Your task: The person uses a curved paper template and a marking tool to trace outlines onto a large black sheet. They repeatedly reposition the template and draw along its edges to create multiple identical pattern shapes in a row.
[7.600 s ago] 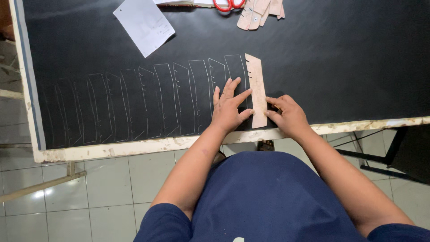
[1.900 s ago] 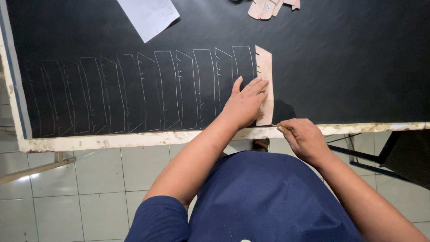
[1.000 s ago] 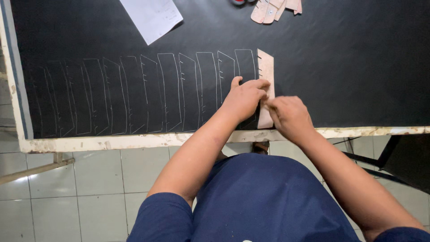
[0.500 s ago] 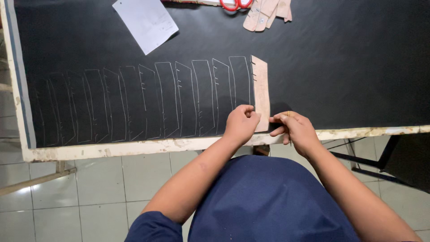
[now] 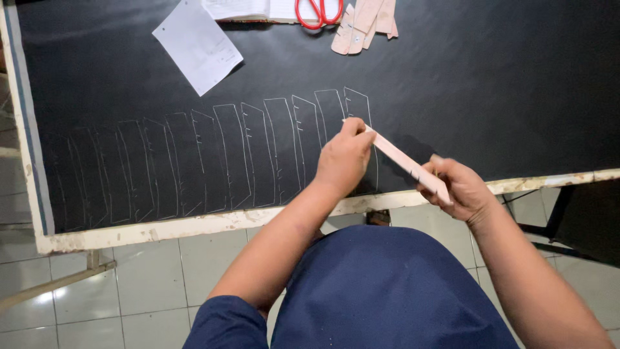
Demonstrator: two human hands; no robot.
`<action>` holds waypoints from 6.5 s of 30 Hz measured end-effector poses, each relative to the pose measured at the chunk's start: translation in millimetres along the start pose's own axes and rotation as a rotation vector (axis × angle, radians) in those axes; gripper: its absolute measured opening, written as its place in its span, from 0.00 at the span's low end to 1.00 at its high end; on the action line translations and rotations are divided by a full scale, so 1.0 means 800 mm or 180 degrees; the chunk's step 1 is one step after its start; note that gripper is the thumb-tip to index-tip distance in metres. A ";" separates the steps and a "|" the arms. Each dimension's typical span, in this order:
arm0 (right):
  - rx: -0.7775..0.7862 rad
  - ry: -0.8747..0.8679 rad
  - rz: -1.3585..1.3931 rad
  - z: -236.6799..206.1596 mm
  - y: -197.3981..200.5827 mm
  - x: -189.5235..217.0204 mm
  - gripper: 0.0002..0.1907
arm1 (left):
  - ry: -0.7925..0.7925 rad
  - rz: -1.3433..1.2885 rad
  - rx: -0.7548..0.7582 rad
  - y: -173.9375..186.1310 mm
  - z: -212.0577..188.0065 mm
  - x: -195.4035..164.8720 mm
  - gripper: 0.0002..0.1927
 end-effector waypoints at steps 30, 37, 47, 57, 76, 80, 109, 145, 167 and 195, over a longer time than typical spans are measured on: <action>-0.1379 0.2277 -0.3713 0.009 -0.053 -0.030 0.19 | 0.0258 0.0435 0.1065 -0.032 -0.027 0.016 0.46; -0.1411 0.2250 -0.3700 0.010 -0.052 -0.033 0.20 | 0.0249 0.0411 0.1012 -0.033 -0.027 0.017 0.46; -0.1457 0.2287 -0.3937 0.006 -0.059 -0.036 0.22 | 0.0280 0.0453 0.1089 -0.030 -0.026 0.014 0.45; -0.1472 0.2349 -0.4093 0.006 -0.061 -0.036 0.21 | -0.0060 0.0642 0.1166 -0.033 -0.036 0.008 0.34; -0.1317 0.2842 -0.4616 0.023 -0.098 0.070 0.13 | 0.0664 0.0409 0.1613 -0.090 -0.028 -0.030 0.28; -0.0698 0.2097 -0.4733 0.039 -0.127 0.085 0.14 | 0.0619 0.0289 0.1487 -0.126 -0.039 -0.019 0.28; -0.0847 0.3027 -0.4719 0.147 -0.129 0.134 0.09 | -0.1225 0.1492 0.1023 -0.084 -0.030 -0.028 0.23; -0.1313 0.2740 -0.4413 -0.028 -0.069 0.005 0.09 | -0.0855 0.0832 0.1493 -0.040 -0.002 -0.016 0.16; -0.1491 0.2950 -0.4222 0.102 -0.082 0.102 0.12 | -0.0241 0.1096 0.1865 -0.034 0.014 -0.028 0.22; -0.1234 0.2458 -0.4435 -0.042 -0.070 0.004 0.12 | -0.0366 0.0870 0.1415 -0.035 0.009 -0.015 0.25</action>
Point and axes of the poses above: each hand's wrist, its own z-axis towards the middle knuckle, its own y-axis out of the back of the hand, x = y × z, the point moved 1 cm from there along z, towards the middle knuckle, and after that the axes turned 4 degrees about -x, right-handed, at the moved point
